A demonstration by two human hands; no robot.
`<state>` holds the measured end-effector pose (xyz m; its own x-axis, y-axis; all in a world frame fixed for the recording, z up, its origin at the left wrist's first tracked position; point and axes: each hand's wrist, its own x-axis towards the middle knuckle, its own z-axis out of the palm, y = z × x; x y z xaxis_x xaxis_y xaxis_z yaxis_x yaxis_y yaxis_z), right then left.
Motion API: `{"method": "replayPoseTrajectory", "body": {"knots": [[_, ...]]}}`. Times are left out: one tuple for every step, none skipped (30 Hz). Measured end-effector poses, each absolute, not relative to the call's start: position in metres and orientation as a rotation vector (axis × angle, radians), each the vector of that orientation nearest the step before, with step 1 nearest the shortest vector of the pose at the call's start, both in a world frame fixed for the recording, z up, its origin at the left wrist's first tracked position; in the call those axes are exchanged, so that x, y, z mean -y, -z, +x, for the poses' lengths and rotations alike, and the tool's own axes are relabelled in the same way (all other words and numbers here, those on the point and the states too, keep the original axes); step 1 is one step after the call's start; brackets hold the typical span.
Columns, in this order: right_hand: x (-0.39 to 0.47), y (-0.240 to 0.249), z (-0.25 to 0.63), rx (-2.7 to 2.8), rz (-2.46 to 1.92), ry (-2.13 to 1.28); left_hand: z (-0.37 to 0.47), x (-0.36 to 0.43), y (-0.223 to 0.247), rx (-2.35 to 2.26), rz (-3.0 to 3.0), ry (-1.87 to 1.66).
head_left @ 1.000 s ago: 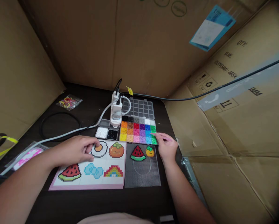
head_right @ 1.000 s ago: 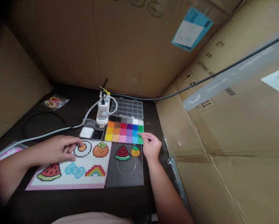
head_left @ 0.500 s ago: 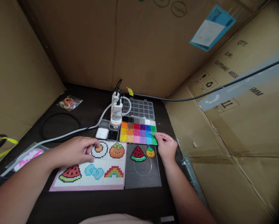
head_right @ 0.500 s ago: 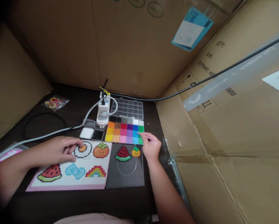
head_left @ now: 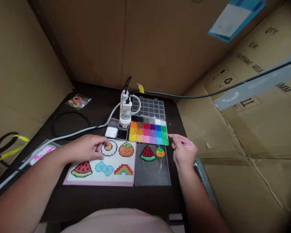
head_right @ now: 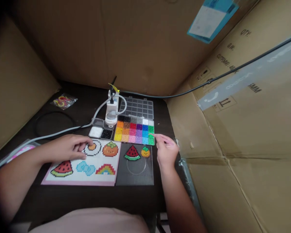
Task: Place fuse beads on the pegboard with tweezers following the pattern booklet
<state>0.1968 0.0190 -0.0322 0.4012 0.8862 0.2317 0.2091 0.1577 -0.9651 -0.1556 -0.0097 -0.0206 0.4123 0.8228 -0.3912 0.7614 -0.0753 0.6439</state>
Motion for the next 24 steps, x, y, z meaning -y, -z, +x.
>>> {"method": "replayPoseTrajectory", "body": {"knots": [[-0.012, 0.027, 0.196, 1.065, -1.318, -0.677, -0.155, 0.010, 0.020, -1.356, 1.846, -0.086], [-0.003, 0.023, 0.195, 1.052, -1.290, -0.702, -0.155, 0.010, 0.019, -1.351, 1.848, -0.080], [0.008, 0.019, 0.194, 1.058, -1.274, -0.741, -0.154, 0.010, 0.018, -1.359, 1.856, -0.075], [0.019, 0.017, 0.193, 1.069, -1.268, -0.786, -0.154, 0.010, 0.017, -1.353, 1.861, -0.054], [0.030, 0.016, 0.191, 1.103, -1.283, -0.836, -0.154, 0.010, 0.016, -1.349, 1.865, -0.039], [0.041, 0.017, 0.189, 1.152, -1.317, -0.871, -0.154, 0.010, 0.016, -1.346, 1.872, -0.027], [0.051, 0.019, 0.187, 1.210, -1.362, -0.870, -0.154, 0.010, 0.016, -1.342, 1.877, -0.015], [0.060, 0.021, 0.184, 1.274, -1.402, -0.857, -0.154, 0.010, 0.016, -1.341, 1.881, -0.007], [0.067, 0.024, 0.182, 1.334, -1.433, -0.828, -0.154, 0.010, 0.016, -1.343, 1.886, -0.002], [0.072, 0.026, 0.179, 1.384, -1.452, -0.794, -0.154, 0.010, 0.016, -1.347, 1.891, 0.002], [0.076, 0.029, 0.176, 1.420, -1.458, -0.765, -0.154, 0.010, 0.016, -1.353, 1.895, 0.002], [0.078, 0.031, 0.174, 1.449, -1.456, -0.745, -0.154, 0.010, 0.016, -1.357, 1.898, 0.001], [0.079, 0.033, 0.171, 1.469, -1.449, -0.732, -0.154, 0.010, 0.016, -1.359, 1.899, -0.002], [0.079, 0.034, 0.169, 1.484, -1.442, -0.723, -0.154, 0.010, 0.016, -1.362, 1.899, -0.005], [0.079, 0.035, 0.167, 1.497, -1.435, -0.719, -0.154, 0.010, 0.016, -1.361, 1.896, -0.005], [0.079, 0.036, 0.166, 1.509, -1.428, -0.716, -0.154, 0.010, 0.016, -1.359, 1.893, -0.003], [0.079, 0.037, 0.165, 1.517, -1.422, -0.711, -0.154, 0.010, 0.016, -1.358, 1.890, -0.002], [0.078, 0.038, 0.165, 1.522, -1.417, -0.708, -0.154, 0.010, 0.015, -1.358, 1.889, -0.002], [0.078, 0.039, 0.165, 1.524, -1.414, -0.705, -0.153, 0.010, 0.015, -1.357, 1.891, -0.001], [0.078, 0.040, 0.165, 1.529, -1.413, -0.705, -0.153, 0.010, 0.015, -1.356, 1.893, 0.001], [0.078, 0.041, 0.165, 1.535, -1.414, -0.705, -0.153, 0.010, 0.014, -1.357, 1.894, 0.003], [0.078, 0.042, 0.165, 1.542, -1.417, -0.706, -0.153, 0.010, 0.014, -1.360, 1.892, 0.004], [0.078, 0.042, 0.165, 1.549, -1.419, -0.706, -0.153, 0.010, 0.013, -1.362, 1.889, 0.006], [0.078, 0.043, 0.165, 1.556, -1.421, -0.705, -0.152, 0.010, 0.013, -1.363, 1.884, 0.006]]}}
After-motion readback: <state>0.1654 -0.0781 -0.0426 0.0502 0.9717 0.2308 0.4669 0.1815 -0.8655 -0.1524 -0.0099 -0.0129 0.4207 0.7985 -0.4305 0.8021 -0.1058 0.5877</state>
